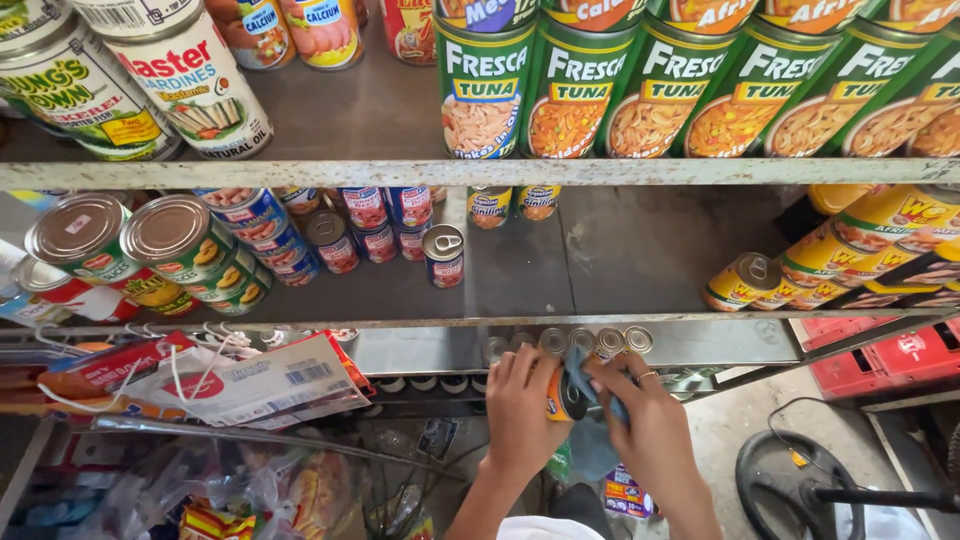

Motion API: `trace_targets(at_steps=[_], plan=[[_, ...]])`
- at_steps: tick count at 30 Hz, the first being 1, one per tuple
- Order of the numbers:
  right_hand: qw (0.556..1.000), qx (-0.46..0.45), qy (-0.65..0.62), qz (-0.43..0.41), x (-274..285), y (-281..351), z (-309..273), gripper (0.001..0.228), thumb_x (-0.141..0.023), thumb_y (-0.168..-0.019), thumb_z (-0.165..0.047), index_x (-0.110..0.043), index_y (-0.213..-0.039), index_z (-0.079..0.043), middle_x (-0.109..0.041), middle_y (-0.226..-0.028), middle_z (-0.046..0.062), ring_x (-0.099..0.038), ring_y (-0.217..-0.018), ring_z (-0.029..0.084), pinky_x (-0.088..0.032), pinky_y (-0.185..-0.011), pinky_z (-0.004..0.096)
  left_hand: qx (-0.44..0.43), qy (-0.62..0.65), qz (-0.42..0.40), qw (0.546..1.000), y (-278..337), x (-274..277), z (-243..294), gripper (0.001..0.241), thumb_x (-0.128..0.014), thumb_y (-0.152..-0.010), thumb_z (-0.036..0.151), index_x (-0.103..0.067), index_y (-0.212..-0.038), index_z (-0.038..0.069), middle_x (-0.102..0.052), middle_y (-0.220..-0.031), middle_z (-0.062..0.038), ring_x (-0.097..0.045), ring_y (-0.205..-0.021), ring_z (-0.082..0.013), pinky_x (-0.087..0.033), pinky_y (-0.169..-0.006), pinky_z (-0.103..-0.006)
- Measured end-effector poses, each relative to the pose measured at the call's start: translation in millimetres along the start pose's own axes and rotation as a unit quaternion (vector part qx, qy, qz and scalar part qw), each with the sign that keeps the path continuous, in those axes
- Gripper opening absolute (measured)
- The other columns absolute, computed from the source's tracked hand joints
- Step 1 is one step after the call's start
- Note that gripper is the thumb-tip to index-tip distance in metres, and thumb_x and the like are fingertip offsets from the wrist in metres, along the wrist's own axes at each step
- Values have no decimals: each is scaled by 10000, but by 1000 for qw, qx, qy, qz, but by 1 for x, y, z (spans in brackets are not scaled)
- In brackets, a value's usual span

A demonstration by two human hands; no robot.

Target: Cleaning and wiping individual canned goods with a cloth before organizing them on a grocery store shelf.

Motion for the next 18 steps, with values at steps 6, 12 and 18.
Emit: trace_targets(at_steps=[6,12,18], plan=[[999,12,-49,-12,-12,-3,3,334,-679,-793,36,-732,-1099,-85,-684,-1086,136,-714,-872,355,-548,-712,420,48,-30,41,998,-1,13,-16,635,-832,-508,76,-662,-1119,102,-586,-1051,-76,-575,-1020,-331,-431,-904,-466],[980,53,-151,-118,-31,6,-10,172,-754,-833,-51,-759,-1005,-57,-700,-946,99,-723,-789,266,-556,-700,347,55,-5,39,998,2,17,-20,509,-833,-564,98,-657,-1042,117,-595,-1058,-71,-565,-1028,-333,-423,-901,-464],[977,65,-202,-31,-38,8,3,199,-765,-809,-33,-780,-1007,-42,-706,-946,92,-705,-842,232,-544,-733,330,43,-5,2,999,19,-3,-19,550,-789,-583,76,-631,-1109,32,-587,-1119,-135,-552,-1094,-389,-431,-909,-479]])
Point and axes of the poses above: each hand's wrist, its own y-axis away from the middle knuckle, its own x-axis out of the back of the hand, z = x × y, the point moved 8 cm from there along -y, towards the middle knuckle
